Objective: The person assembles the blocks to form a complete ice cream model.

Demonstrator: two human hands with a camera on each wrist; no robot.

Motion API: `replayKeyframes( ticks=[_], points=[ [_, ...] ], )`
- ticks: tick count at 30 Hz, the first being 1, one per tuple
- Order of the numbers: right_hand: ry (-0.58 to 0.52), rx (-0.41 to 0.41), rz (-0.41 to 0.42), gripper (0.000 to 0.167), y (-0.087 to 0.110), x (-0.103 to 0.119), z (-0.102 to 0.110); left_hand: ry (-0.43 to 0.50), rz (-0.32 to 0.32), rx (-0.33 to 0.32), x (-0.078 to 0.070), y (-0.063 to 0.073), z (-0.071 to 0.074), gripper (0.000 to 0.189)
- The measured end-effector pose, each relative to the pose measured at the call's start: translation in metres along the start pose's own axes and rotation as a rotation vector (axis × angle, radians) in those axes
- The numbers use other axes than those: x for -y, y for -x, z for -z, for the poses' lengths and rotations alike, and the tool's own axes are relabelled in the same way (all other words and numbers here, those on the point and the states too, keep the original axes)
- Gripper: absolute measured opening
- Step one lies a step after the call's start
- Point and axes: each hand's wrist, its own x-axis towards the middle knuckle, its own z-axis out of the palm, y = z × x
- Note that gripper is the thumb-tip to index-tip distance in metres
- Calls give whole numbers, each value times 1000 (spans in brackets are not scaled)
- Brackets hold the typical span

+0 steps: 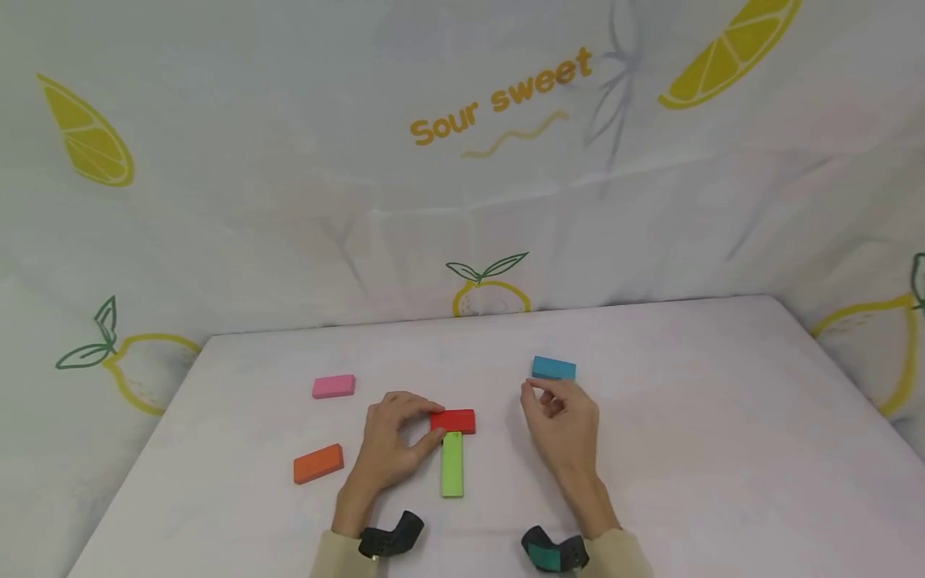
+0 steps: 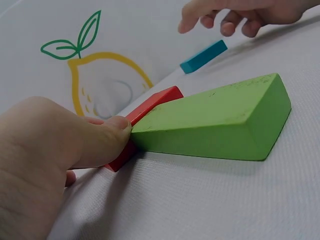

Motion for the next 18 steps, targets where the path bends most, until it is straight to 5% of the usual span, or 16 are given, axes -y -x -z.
replayKeyframes(
  ticks=[7, 18],
  points=[
    [82, 17, -64, 16, -31, -20, 18, 5, 9, 8, -3, -1, -1, 24],
    [142, 299, -161, 42, -48, -28, 28, -10, 3, 13, -2, -1, 1, 24]
  ],
)
